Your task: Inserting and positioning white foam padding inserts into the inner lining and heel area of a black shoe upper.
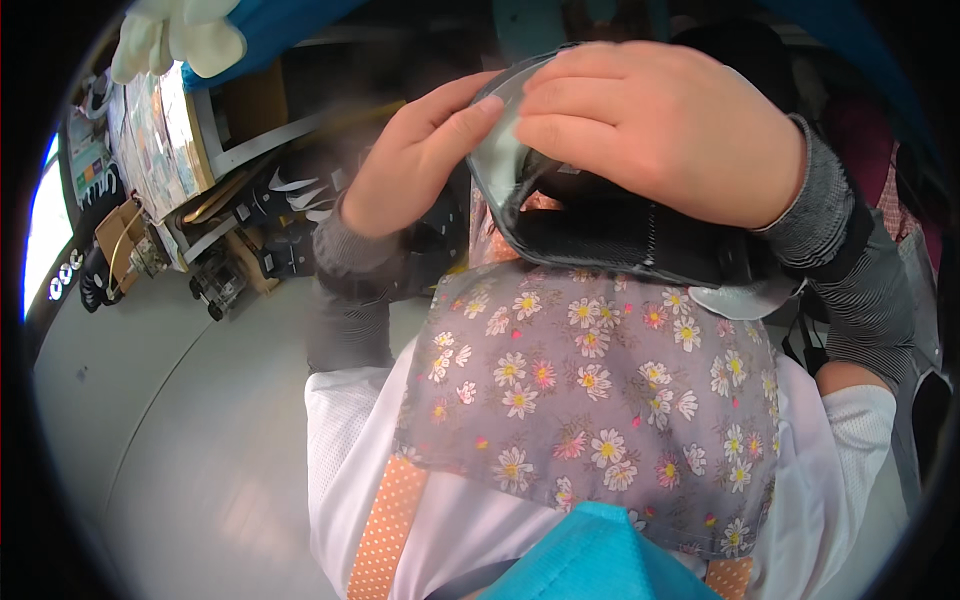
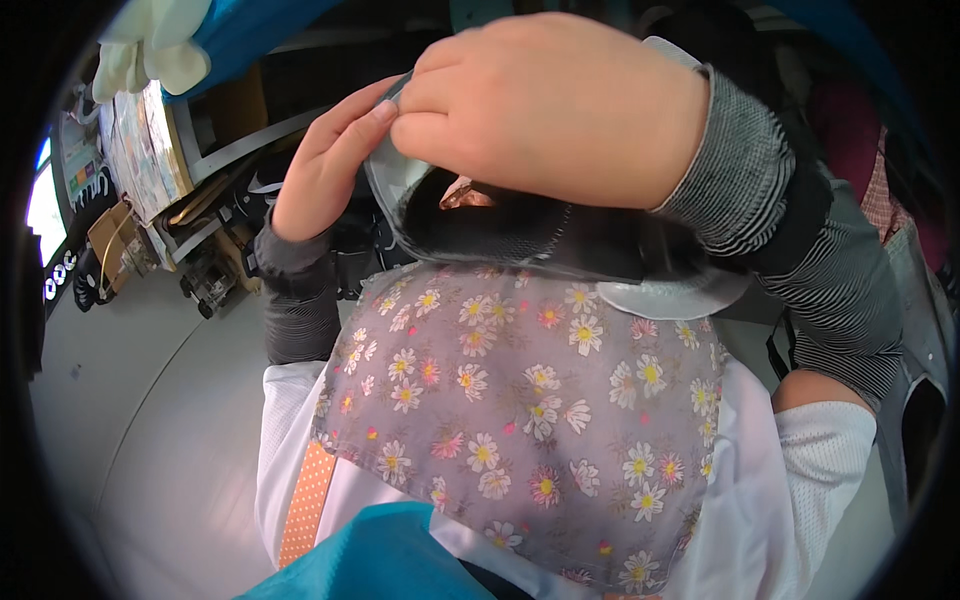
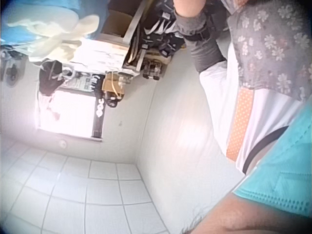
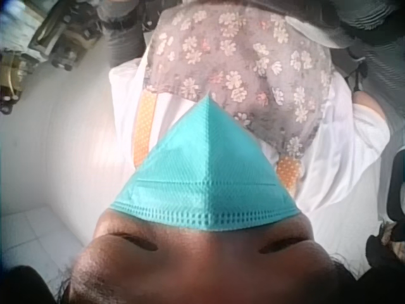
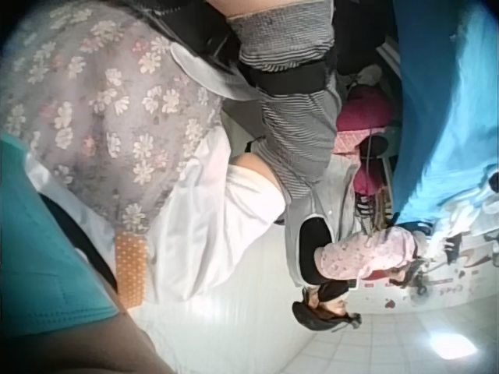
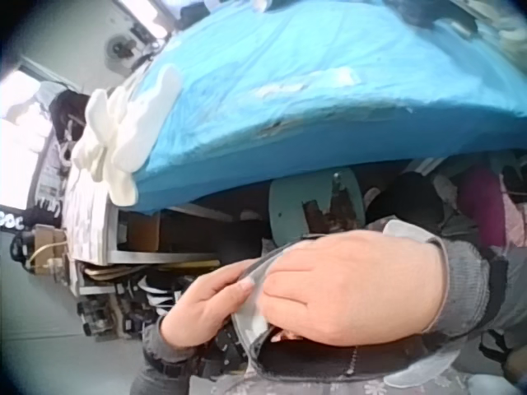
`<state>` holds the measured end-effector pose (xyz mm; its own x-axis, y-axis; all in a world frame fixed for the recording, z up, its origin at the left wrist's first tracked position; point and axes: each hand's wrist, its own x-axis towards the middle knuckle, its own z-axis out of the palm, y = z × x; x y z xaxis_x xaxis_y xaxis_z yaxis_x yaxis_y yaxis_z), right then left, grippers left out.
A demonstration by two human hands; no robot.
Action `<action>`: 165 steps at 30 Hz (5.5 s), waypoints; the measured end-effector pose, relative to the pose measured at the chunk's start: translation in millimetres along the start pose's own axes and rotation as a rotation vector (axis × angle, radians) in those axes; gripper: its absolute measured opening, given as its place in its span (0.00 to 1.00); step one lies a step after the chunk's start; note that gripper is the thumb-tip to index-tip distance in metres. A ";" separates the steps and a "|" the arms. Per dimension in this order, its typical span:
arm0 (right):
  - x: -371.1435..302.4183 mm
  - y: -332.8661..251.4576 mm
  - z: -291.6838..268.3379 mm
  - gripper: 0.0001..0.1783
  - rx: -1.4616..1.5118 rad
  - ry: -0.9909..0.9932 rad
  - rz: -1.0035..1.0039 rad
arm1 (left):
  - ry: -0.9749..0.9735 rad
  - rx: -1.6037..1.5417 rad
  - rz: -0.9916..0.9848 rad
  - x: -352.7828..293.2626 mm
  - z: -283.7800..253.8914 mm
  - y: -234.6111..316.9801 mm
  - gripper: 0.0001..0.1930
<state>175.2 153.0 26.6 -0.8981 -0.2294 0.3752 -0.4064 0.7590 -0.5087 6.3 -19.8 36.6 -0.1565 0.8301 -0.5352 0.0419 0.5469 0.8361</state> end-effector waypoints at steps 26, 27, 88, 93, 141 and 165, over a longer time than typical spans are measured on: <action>31.7 24.6 20.6 0.07 0.040 -0.317 0.197 | 0.026 -0.342 0.025 30.3 4.1 -19.5 0.22; 35.9 18.6 20.4 0.06 -0.066 -0.575 0.310 | 0.035 -0.369 -0.004 33.6 4.0 -22.5 0.22; -12.4 6.6 32.9 0.13 0.185 -0.448 0.225 | 0.006 -0.382 0.073 40.2 29.0 -9.3 0.19; -26.4 24.6 5.4 0.07 0.015 -0.064 0.147 | -0.002 -0.275 0.082 41.3 26.2 -9.1 0.20; -14.6 8.8 31.3 0.09 0.185 0.597 0.271 | -0.010 0.211 0.331 20.2 36.0 2.1 0.23; 25.7 29.4 -39.3 0.09 -0.275 0.324 0.377 | 0.403 0.783 0.356 8.8 21.6 79.4 0.22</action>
<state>146.8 193.4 51.7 -0.8573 0.2545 0.4474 0.0302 0.8926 -0.4498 29.6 33.3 95.7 -0.3298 0.9421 -0.0600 0.7798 0.3077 0.5452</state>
